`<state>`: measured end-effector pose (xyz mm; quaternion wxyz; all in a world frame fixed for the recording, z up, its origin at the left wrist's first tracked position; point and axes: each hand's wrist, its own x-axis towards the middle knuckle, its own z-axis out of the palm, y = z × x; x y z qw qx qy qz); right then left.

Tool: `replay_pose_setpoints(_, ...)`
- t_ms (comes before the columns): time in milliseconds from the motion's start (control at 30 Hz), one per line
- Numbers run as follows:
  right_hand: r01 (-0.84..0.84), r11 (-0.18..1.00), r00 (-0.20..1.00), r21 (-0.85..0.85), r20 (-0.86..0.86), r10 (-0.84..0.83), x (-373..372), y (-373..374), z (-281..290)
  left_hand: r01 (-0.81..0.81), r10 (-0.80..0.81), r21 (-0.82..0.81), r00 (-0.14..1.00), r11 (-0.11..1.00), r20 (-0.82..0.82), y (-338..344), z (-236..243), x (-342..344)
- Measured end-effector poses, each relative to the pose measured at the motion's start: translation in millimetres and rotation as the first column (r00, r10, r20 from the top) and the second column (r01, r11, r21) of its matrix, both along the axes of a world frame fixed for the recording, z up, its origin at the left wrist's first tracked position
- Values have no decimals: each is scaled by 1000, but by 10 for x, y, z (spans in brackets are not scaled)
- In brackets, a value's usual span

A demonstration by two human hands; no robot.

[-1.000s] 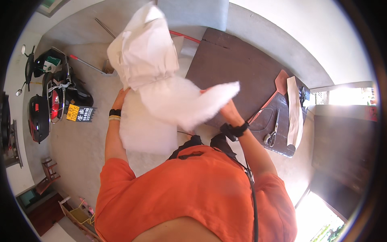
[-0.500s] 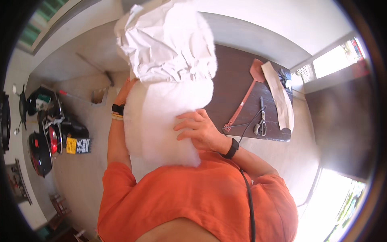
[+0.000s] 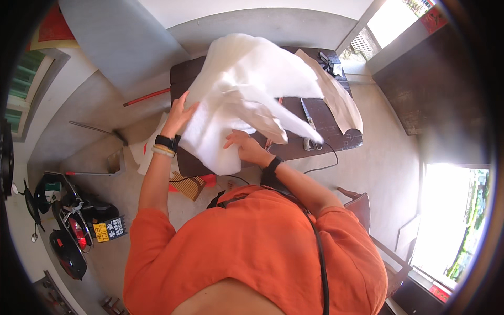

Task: The person gathers large pieces of white ruffled material from a pile, carries them to a table, and then uses scissors to cut a piece of the material before using a long handle tool to measure another section.

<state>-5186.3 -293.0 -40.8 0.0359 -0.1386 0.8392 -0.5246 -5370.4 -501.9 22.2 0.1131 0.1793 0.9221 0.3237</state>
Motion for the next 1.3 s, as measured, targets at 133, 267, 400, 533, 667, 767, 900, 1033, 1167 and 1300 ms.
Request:
replay_pose_setpoints(133, 8, 992, 997, -125, 77, 2, -189, 136, -8, 96, -109, -58, 949, 994, -297, 314, 469, 581)
replay_pose_setpoints(267, -83, 992, 996, -98, -29, 80, -344, 253, -154, 73, -127, -268, 974, 961, -189, 851, 717, 1108)
replay_pose_setpoints(400, -202, 979, 978, 21, 49, 200, -326, 469, 24, -99, -18, -462, 970, 881, -242, 716, 62, 1008)
replay_pose_setpoints(533, -9, 883, 985, 469, -150, 90, 82, 974, 186, -115, -66, -491, 940, 863, -336, 387, -273, 689)
replay_pose_setpoints(667, 137, 568, 988, 812, -153, -21, 101, 1649, -197, -214, -29, -547, 916, 809, -401, 194, -409, 234)
replay_pose_setpoints(767, 249, 719, 947, 649, -8, -321, -52, 2122, -302, -255, 99, -530, 947, 809, -304, 210, -279, 13)
replay_pose_setpoints(900, 37, 759, 964, 650, 177, -198, -136, 2038, 19, -362, 279, -557, 932, 747, -231, -96, -399, -199)
replay_pose_setpoints(1033, -42, 631, 963, 774, 200, -181, 1, 2037, -234, -410, 373, -496, 911, 765, -177, -239, -386, -469)
replay_pose_setpoints(1167, 149, 555, 983, 818, -59, -176, 16, 2209, -570, -473, 372, -408, 877, 781, -305, -636, -448, -712)
replay_pose_setpoints(1300, 219, 603, 974, 767, -138, -178, -116, 2360, -717, -508, 438, -318, 858, 800, -268, -918, -507, -983)
